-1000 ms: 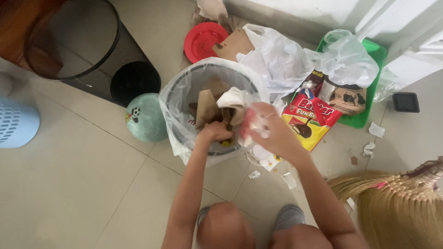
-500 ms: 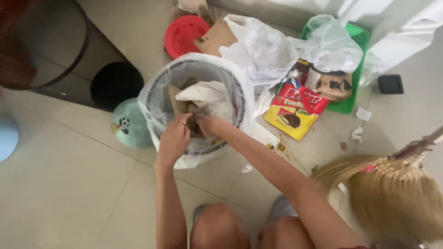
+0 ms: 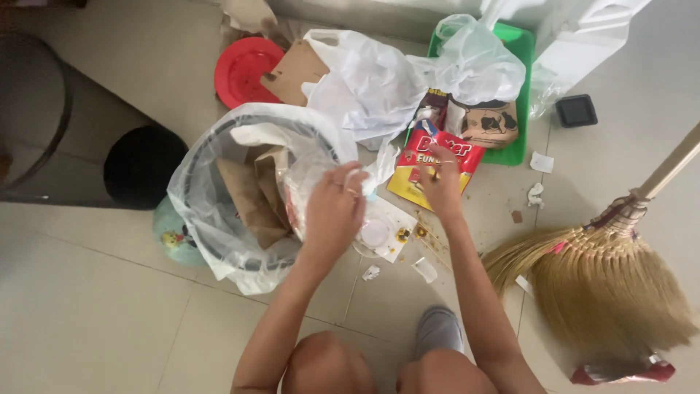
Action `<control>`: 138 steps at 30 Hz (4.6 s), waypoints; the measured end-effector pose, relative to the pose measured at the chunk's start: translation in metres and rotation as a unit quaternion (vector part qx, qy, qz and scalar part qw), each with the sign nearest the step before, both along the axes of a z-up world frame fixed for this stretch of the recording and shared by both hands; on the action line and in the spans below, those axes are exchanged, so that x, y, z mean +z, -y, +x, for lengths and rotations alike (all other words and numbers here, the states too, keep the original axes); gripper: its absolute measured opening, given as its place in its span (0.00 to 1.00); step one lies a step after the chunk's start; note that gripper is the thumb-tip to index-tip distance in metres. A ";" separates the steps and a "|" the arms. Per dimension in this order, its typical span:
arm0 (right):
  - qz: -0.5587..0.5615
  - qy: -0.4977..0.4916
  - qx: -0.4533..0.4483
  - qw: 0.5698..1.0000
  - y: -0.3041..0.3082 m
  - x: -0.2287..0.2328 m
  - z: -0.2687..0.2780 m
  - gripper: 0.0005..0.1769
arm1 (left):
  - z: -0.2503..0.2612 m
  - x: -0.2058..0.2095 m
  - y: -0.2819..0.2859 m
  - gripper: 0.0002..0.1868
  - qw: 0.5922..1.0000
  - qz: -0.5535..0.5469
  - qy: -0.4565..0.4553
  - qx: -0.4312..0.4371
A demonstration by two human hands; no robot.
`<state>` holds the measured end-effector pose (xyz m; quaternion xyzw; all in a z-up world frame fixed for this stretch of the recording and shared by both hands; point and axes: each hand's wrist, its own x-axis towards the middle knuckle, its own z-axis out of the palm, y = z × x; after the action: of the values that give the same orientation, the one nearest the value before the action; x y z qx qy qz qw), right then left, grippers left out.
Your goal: Picking up various trash items from the floor, organizing a trash bin, and sweeping the area.
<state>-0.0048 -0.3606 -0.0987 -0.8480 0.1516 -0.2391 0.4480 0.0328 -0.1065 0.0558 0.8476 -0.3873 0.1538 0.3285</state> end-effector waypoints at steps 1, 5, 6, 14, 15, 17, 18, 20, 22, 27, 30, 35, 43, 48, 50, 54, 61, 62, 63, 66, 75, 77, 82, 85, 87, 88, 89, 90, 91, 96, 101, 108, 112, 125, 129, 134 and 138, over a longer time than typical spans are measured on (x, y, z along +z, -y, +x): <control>0.003 -0.001 -0.003 1.000 0.028 -0.077 -0.013 0.26 | -0.002 -0.003 0.006 0.16 1.000 0.003 -0.001 -0.003; -0.113 -0.070 -0.189 0.973 0.100 -0.226 -0.017 0.50 | -0.008 -0.017 0.020 0.14 0.999 0.038 -0.016 0.005; -0.112 -0.092 -0.209 0.967 0.100 -0.241 -0.019 0.59 | -0.009 -0.019 0.016 0.14 0.998 0.050 0.017 0.023; 0.133 -0.049 -0.154 0.978 0.072 -0.194 -0.017 0.14 | -0.022 0.006 -0.025 0.10 0.994 0.013 0.028 0.109; 0.109 0.021 -0.126 0.986 0.061 -0.170 -0.024 0.12 | -0.025 0.011 -0.031 0.10 0.990 -0.004 0.055 0.128; 0.147 0.128 -0.076 0.978 0.001 -0.028 -0.015 0.09 | -0.031 0.017 -0.042 0.12 0.991 -0.028 0.055 0.123; 0.184 0.231 -0.022 0.955 -0.028 0.051 -0.019 0.16 | -0.035 0.020 -0.048 0.14 0.990 -0.050 0.056 0.120; 0.222 0.140 -0.019 0.965 -0.057 0.057 -0.013 0.12 | -0.042 0.024 -0.057 0.15 0.987 -0.086 0.042 0.129; 0.258 0.050 -0.010 0.965 -0.091 0.070 0.000 0.08 | -0.048 0.029 -0.064 0.17 0.982 -0.120 0.030 0.141; -0.012 0.195 0.254 0.947 -0.184 0.142 0.033 0.26 | -0.046 0.046 -0.072 0.17 0.968 -0.174 -0.027 0.180; -0.374 0.066 0.374 0.846 -0.211 0.075 0.047 0.25 | -0.041 0.046 -0.073 0.20 0.977 -0.054 0.088 0.185; -0.259 -0.168 0.496 0.811 -0.226 -0.019 0.086 0.31 | -0.009 -0.011 -0.091 0.17 0.974 0.049 0.001 0.223; -0.248 -0.375 0.555 0.700 -0.192 0.057 0.085 0.20 | 0.041 -0.108 -0.109 0.23 0.890 0.233 -0.300 0.254; -0.070 0.004 0.311 0.948 -0.100 0.104 0.078 0.13 | 0.030 -0.081 -0.099 0.24 0.907 0.200 -0.273 0.250; -0.074 -0.045 0.206 0.975 -0.060 0.070 0.112 0.14 | 0.022 -0.071 -0.084 0.26 0.916 0.195 -0.236 0.259; -0.138 -0.043 0.117 0.983 -0.008 -0.059 0.190 0.42 | 0.009 -0.088 -0.048 0.31 0.937 0.171 -0.112 0.282; -0.250 -0.182 0.084 0.947 -0.014 -0.115 0.248 0.72 | -0.010 -0.055 -0.024 0.39 0.971 0.062 -0.109 0.205; -0.287 -0.235 0.089 0.924 -0.016 -0.108 0.246 0.72 | -0.011 -0.054 -0.024 0.40 0.977 0.055 -0.094 0.182; -0.323 -0.286 0.094 0.897 -0.018 -0.101 0.243 0.72 | -0.013 -0.054 -0.025 0.42 0.983 0.048 -0.079 0.159; -0.382 -0.221 0.044 0.896 -0.014 -0.137 0.245 0.49 | -0.009 -0.066 -0.025 0.36 0.976 0.083 -0.110 0.169; -0.148 0.042 0.034 0.987 -0.011 -0.144 0.217 0.21 | -0.004 -0.078 -0.025 0.38 0.960 0.087 -0.136 0.228; -0.086 0.083 0.033 0.992 -0.017 -0.125 0.217 0.22 | -0.003 -0.083 -0.027 0.39 0.954 0.103 -0.160 0.231; 0.149 0.161 0.035 0.975 0.004 -0.120 0.222 0.19 | -0.005 -0.096 -0.036 0.39 0.930 0.149 -0.252 0.223; 0.310 0.113 -0.032 0.944 0.020 -0.103 0.210 0.14 | -0.008 -0.095 -0.045 0.41 0.936 0.170 -0.225 0.209; 0.450 0.164 -0.014 0.878 0.036 -0.107 0.203 0.21 | -0.012 -0.093 -0.053 0.40 0.925 0.188 -0.270 0.188; 0.449 0.165 -0.012 0.878 0.037 -0.094 0.196 0.21 | -0.012 -0.092 -0.057 0.40 0.926 0.186 -0.268 0.190; 0.425 0.197 0.008 0.884 0.039 -0.080 0.188 0.19 | -0.012 -0.092 -0.061 0.39 0.928 0.185 -0.267 0.180; 0.399 0.227 0.027 0.888 0.041 -0.067 0.179 0.17 | -0.013 -0.091 -0.065 0.38 0.931 0.185 -0.267 0.169; 0.398 0.228 0.029 0.888 0.046 -0.051 0.176 0.17 | -0.013 -0.081 -0.067 0.38 0.931 0.184 -0.266 0.170; 0.440 0.330 0.149 0.821 0.024 0.076 0.138 0.29 | -0.023 -0.041 -0.075 0.43 0.921 0.195 -0.304 0.146; 0.517 0.361 0.173 0.756 -0.058 0.172 0.085 0.22 | -0.039 -0.021 -0.092 0.33 0.984 -0.033 -0.047 0.170; 0.595 0.211 0.211 0.746 -0.203 0.152 0.023 0.27 | -0.043 0.056 -0.111 0.31 0.952 -0.141 0.103 0.252; 0.305 0.008 0.217 0.927 -0.215 0.146 0.017 0.23 | -0.032 0.022 -0.126 0.30 0.946 -0.124 0.033 0.297; -0.486 -0.208 0.433 0.730 -0.209 0.154 0.088 0.44 | 0.003 -0.040 -0.129 0.29 0.901 0.138 -0.020 0.410; -0.383 -0.244 0.532 0.714 -0.207 0.128 0.106 0.41 | 0.014 -0.079 -0.140 0.38 0.876 0.192 -0.016 0.443; -0.391 -0.261 0.534 0.703 -0.207 0.076 0.120 0.39 | 0.002 -0.042 -0.138 0.42 0.860 0.279 -0.108 0.414; -0.337 -0.308 0.516 0.725 -0.206 0.125 0.119 0.36 | -0.011 -0.012 -0.143 0.48 0.870 0.262 -0.215 0.359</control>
<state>0.1146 -0.1547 0.0266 -0.9176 -0.2700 0.2676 0.1160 0.0222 0.0363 0.0433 0.9953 -0.0028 -0.0318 0.0915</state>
